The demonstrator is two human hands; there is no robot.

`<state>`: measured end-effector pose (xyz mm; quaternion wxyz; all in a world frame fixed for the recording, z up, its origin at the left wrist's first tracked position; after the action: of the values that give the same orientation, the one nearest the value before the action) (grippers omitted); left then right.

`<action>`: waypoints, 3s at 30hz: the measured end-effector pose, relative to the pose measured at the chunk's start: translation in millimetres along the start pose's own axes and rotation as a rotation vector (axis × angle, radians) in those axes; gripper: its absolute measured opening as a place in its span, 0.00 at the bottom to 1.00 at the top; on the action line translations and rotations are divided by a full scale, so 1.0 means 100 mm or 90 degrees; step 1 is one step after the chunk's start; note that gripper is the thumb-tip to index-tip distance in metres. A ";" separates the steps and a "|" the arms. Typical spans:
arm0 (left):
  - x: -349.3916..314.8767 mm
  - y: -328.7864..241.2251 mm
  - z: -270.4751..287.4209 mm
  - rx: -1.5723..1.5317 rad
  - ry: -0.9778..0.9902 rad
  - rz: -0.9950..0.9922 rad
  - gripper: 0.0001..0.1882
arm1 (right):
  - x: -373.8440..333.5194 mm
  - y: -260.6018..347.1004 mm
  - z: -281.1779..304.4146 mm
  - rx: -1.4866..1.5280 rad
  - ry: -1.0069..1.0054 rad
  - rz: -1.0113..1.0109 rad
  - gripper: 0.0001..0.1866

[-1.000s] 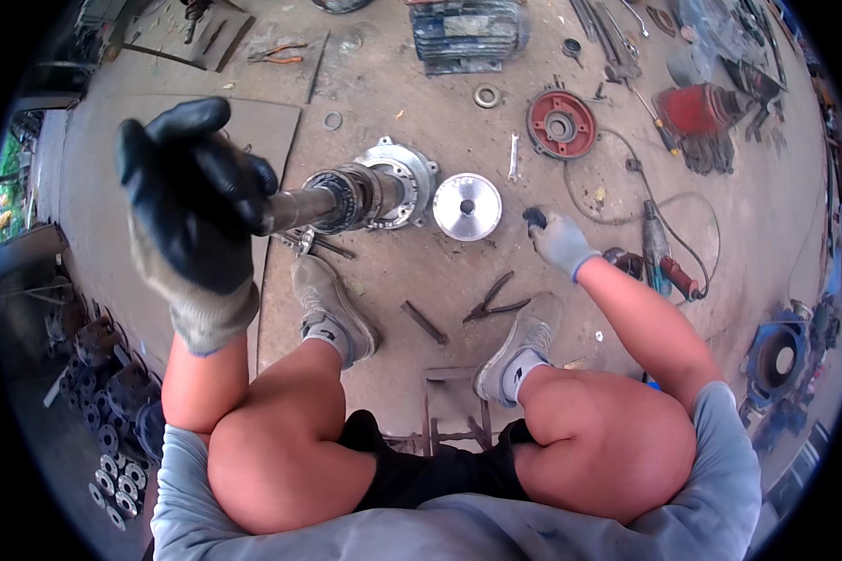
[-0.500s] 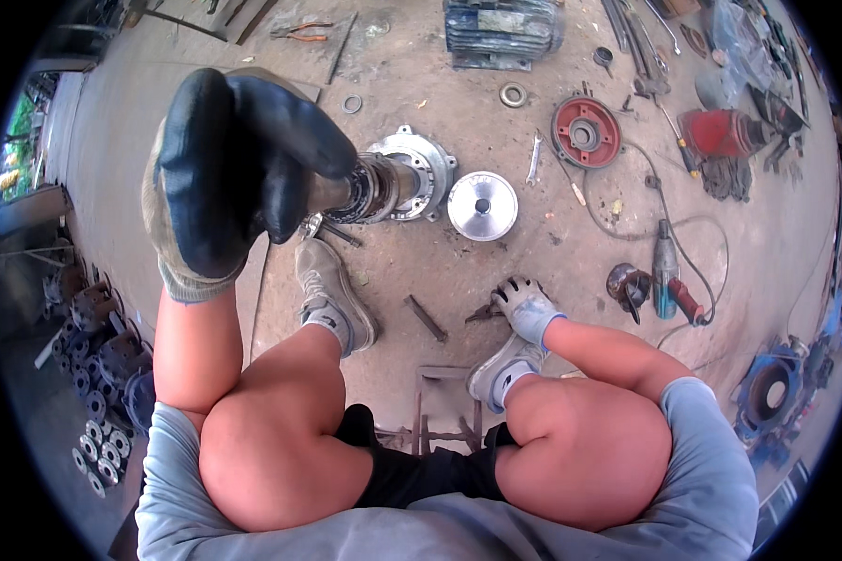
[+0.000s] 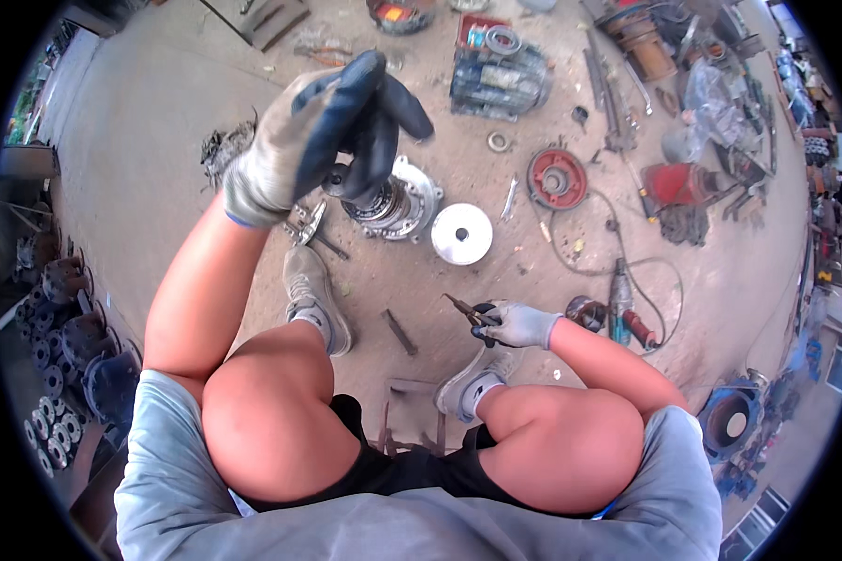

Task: The person sits cross-legged and uses pliers to remove a small metal clip from a cylindrical mechanical component. They then wipe the component with a rag and continue to manipulate it with their hands.

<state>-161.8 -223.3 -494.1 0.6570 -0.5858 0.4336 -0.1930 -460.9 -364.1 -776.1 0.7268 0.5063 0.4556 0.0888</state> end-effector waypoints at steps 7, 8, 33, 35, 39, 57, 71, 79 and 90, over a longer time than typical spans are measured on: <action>-0.35 0.03 -0.13 0.209 -0.384 0.021 0.22 | -1.19 2.24 0.85 0.279 -0.182 0.206 0.15; -0.38 -0.07 -0.16 0.314 -0.425 -0.083 0.21 | -1.29 2.43 0.94 0.175 -0.203 0.183 0.14; -1.69 0.82 -1.22 0.033 -0.176 0.343 0.23 | -0.88 2.72 0.08 -0.289 -0.584 0.128 0.32; -1.60 1.00 -1.25 0.027 -0.156 0.345 0.21 | -0.77 2.80 -0.04 -0.268 -0.530 0.161 0.31; -1.45 1.10 -1.08 0.016 -0.136 0.296 0.17 | -0.80 2.89 -0.02 -0.078 -0.668 0.301 0.39; -1.10 -0.08 0.13 0.395 -0.386 -0.010 0.21 | 0.31 2.52 -0.23 0.857 -0.328 0.340 0.22; -0.69 0.15 0.10 0.434 -0.218 -0.094 0.21 | 0.77 2.14 -0.33 0.826 -0.254 0.250 0.25; -0.69 0.12 0.08 0.377 -0.252 -0.038 0.19 | 0.84 2.22 -0.28 0.806 -0.240 0.264 0.23; -0.71 0.13 0.08 0.413 -0.286 -0.021 0.15 | 0.72 2.03 -0.11 0.838 -0.253 0.259 0.22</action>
<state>-197.4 -161.2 -482.7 0.8833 -0.3821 0.1863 -0.1976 -360.6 -218.3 -652.6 0.3088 0.9213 0.1700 -0.1644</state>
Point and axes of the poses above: each hand's wrist, its own x-axis towards the middle knuckle, its own z-axis out of the back of the hand, y = z × x, the point moved 10 cm from there along x, towards the middle knuckle, and after that the axes turned 15 degrees about z, right-handed, at the moved point
